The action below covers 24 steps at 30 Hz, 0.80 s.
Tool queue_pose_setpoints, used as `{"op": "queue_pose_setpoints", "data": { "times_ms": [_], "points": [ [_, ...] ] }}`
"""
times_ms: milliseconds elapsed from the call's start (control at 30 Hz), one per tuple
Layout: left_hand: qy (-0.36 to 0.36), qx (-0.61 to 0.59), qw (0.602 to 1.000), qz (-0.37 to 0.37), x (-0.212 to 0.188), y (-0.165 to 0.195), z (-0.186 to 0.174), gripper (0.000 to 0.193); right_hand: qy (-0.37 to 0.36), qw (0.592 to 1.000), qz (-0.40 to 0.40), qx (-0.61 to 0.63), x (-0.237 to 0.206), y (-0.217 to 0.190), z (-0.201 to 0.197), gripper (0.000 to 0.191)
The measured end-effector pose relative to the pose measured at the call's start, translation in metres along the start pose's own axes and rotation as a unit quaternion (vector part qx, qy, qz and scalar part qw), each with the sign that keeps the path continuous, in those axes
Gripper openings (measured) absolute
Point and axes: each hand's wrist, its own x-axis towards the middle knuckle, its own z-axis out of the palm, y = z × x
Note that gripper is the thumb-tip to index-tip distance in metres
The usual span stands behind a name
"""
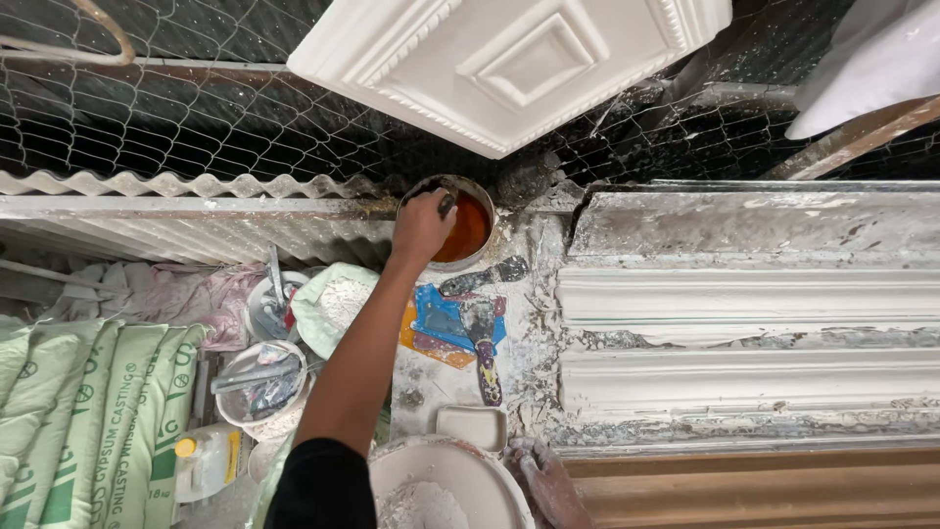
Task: The person scrapes residue into a red plastic cup, pours water into a bowl, scoops plaster powder from a bag into the bowl, brushes an amber liquid onto a wooden mold board, mixes a plaster slurry by hand in the bowl, and scoops the mixed plaster onto the mold board with a small container.
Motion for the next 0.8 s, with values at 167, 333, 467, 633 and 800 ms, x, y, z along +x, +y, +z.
{"op": "queue_pose_setpoints", "data": {
  "times_ms": [167, 333, 467, 633, 800],
  "points": [
    [0.156, -0.152, 0.964, 0.156, -0.034, -0.007, -0.006, 0.03, -0.026, 0.989, 0.011, 0.144, -0.005, -0.006, 0.002, 0.022],
    [0.133, -0.203, 0.966, 0.095, -0.051, 0.0, -0.009, 0.034, 0.042, 0.987, -0.077, -0.134, -0.01, 0.0, -0.007, 0.03],
    [0.225, -0.196, 0.948, 0.105, -0.059, 0.018, -0.016, 0.025, 0.062, 0.953, -0.168, -0.243, -0.001, 0.013, -0.012, 0.033],
    [0.296, -0.329, 0.891, 0.105, -0.064, 0.027, -0.024, 0.023, 0.074, 0.946, -0.155, -0.274, -0.005, 0.027, -0.027, 0.038],
    [0.359, -0.285, 0.887, 0.061, -0.053, 0.023, -0.024, 0.019, 0.029, 0.986, -0.097, -0.135, -0.039, 0.027, -0.05, 0.031]
  ]
}}
